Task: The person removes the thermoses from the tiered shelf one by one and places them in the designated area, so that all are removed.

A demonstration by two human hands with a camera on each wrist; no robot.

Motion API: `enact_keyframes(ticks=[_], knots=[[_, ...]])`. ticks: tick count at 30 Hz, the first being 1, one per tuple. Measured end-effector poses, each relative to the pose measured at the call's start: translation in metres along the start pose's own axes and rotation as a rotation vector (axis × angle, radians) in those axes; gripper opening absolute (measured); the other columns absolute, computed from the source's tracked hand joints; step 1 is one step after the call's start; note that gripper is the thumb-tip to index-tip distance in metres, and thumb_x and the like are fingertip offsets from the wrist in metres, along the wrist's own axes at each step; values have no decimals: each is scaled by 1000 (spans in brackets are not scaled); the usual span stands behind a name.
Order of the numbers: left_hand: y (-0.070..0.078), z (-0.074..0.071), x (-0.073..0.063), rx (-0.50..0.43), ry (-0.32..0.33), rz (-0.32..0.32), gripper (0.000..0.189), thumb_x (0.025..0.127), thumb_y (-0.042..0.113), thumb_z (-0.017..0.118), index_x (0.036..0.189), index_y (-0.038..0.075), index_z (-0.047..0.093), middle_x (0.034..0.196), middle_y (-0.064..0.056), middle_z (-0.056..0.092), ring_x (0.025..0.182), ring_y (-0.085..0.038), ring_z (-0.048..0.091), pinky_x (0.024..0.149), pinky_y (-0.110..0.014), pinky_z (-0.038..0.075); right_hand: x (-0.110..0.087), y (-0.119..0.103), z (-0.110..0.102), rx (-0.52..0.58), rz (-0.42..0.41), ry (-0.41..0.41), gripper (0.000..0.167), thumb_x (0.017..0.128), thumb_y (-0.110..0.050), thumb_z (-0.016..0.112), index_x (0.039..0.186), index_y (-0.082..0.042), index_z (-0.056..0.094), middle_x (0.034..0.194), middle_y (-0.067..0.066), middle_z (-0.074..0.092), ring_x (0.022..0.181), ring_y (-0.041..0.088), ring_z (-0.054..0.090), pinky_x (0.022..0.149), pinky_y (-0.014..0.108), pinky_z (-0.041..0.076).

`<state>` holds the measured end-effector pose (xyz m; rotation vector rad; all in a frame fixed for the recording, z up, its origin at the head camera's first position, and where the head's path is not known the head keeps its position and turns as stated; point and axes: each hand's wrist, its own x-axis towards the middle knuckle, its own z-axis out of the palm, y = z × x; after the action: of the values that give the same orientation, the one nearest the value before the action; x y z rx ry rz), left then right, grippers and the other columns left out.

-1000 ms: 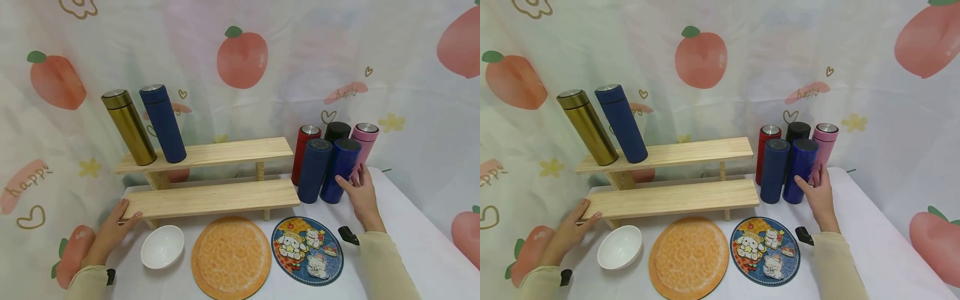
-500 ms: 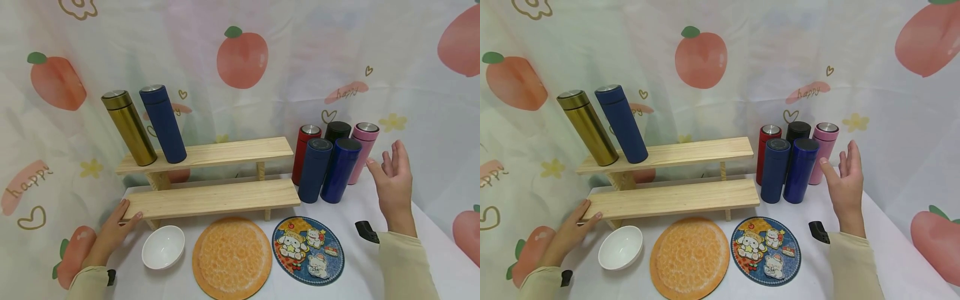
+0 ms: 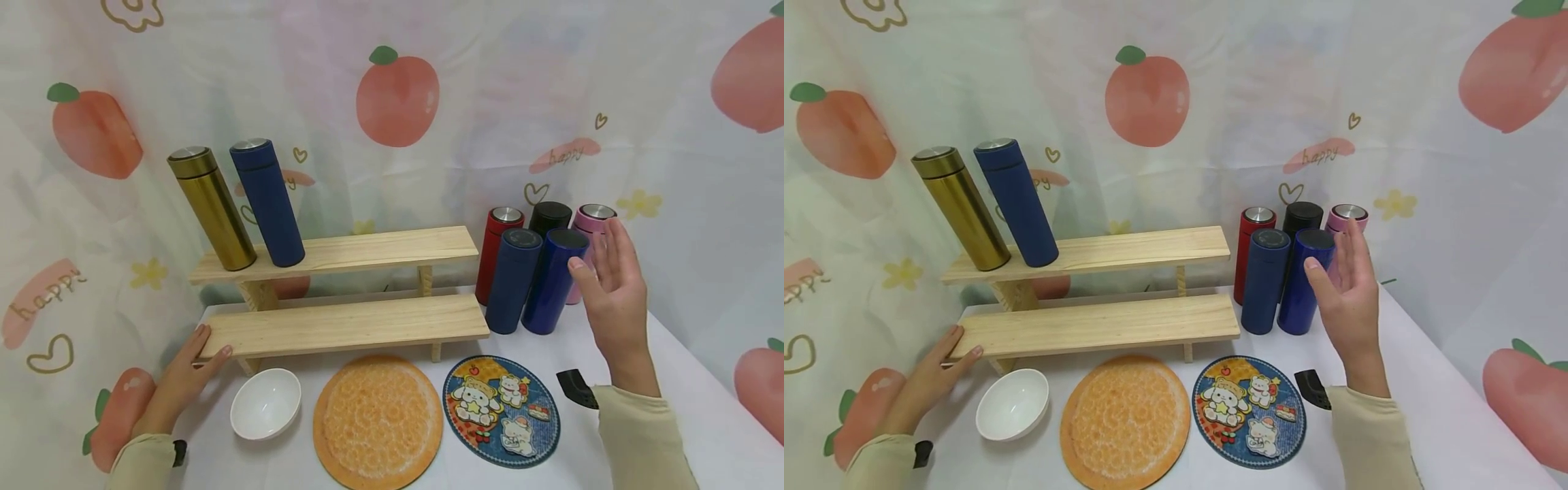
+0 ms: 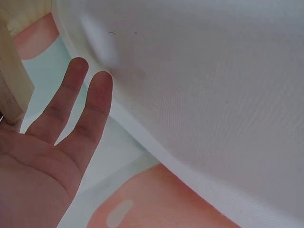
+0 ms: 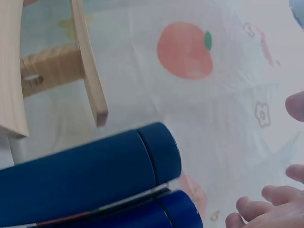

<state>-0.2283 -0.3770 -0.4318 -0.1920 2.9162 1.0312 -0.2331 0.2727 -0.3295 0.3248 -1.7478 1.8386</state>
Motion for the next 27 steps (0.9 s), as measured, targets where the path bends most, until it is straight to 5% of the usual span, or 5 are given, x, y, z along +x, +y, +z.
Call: enact_keyframes(ticks=[9, 12, 19, 27], knots=[[1, 0, -1, -8, -3, -8, 106, 106, 64, 56, 169, 2, -2, 174, -27, -8, 157, -57, -2, 121, -76, 10, -12, 1, 37, -258, -51, -117, 75, 109, -11, 59, 173, -17, 21, 178, 2, 21, 162, 24, 24, 115, 16, 35], [-1, 1, -1, -4, 3, 9, 105, 106, 62, 57, 169, 1, -1, 174, -28, -6, 157, -57, 0, 121, -76, 11, -17, 4, 53, -247, -59, -179, 75, 108, -8, 60, 172, -14, 23, 177, 7, 23, 162, 28, 24, 114, 17, 36], [-6, -3, 0, 2, 10, 11, 105, 106, 62, 57, 169, 1, -1, 174, -29, -7, 157, -58, 0, 120, -77, 11, -27, 15, 92, -185, -25, -312, 75, 108, -8, 62, 172, -14, 24, 177, 6, 23, 162, 26, 21, 127, 59, 19], [-6, 1, 1, -10, 17, 47, 101, 107, 56, 60, 169, 0, 4, 174, -28, -3, 158, -56, 1, 122, -74, 10, -35, 32, 138, -79, 32, -403, 73, 107, -12, 63, 171, -11, 26, 177, 7, 24, 162, 29, 24, 127, 63, 17]])
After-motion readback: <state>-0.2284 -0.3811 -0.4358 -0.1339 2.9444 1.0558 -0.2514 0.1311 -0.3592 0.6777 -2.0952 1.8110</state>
